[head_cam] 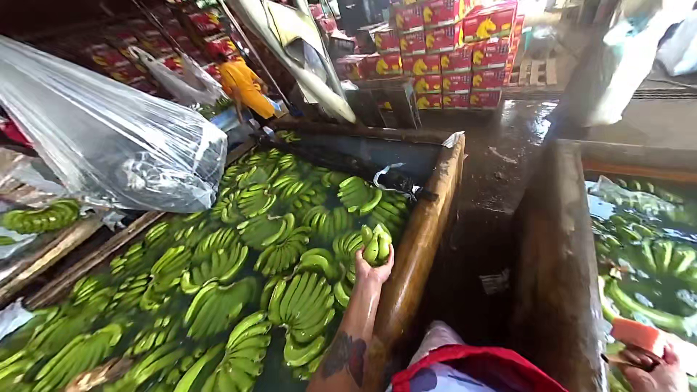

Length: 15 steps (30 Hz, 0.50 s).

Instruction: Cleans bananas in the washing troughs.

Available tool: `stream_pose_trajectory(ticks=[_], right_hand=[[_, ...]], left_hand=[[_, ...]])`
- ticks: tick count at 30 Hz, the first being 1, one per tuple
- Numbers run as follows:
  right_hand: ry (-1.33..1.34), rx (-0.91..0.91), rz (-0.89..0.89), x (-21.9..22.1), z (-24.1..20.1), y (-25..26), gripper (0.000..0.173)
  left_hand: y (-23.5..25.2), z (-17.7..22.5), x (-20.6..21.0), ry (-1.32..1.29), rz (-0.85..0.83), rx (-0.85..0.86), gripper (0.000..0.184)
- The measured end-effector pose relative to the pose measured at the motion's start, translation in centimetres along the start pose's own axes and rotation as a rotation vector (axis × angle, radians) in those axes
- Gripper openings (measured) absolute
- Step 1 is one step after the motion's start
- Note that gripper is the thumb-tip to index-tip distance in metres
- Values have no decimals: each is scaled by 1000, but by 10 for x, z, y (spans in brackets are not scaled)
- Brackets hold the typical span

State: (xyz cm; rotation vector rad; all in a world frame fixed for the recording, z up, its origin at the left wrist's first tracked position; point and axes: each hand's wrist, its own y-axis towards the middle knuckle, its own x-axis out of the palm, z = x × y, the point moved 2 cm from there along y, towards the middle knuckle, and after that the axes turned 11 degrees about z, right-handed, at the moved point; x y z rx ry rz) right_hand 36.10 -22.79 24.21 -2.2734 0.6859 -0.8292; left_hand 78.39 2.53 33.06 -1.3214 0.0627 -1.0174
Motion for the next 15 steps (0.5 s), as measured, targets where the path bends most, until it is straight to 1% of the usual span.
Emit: stream_pose_trajectory(ticks=[2,4,6,8,10,13,14,15], right_hand=[[-163,66,-39,55,3,9,38],[-272,36,-92,104,11,24,36],[-334,-11,-185,141,28,60,35],[-351,-13,-226,173,52,96,35],[-399,-13,-204,206,72,108,36],[-513,-77,-98,247,99,126,37],[-550,-125,-84,260,105,141,36],[-576,-166,-119,270,110,165,33]], left_hand=[[2,-12,27,29,43,-8,57],[16,-23,52,61,66,-14,57],[41,-32,80,77,66,-5,57],[68,-37,112,72,50,4,57],[99,-41,149,63,26,-6,58],[158,-47,203,36,-6,-54,55],[180,-49,224,37,-21,-65,54],[203,-54,244,39,-29,-80,53]])
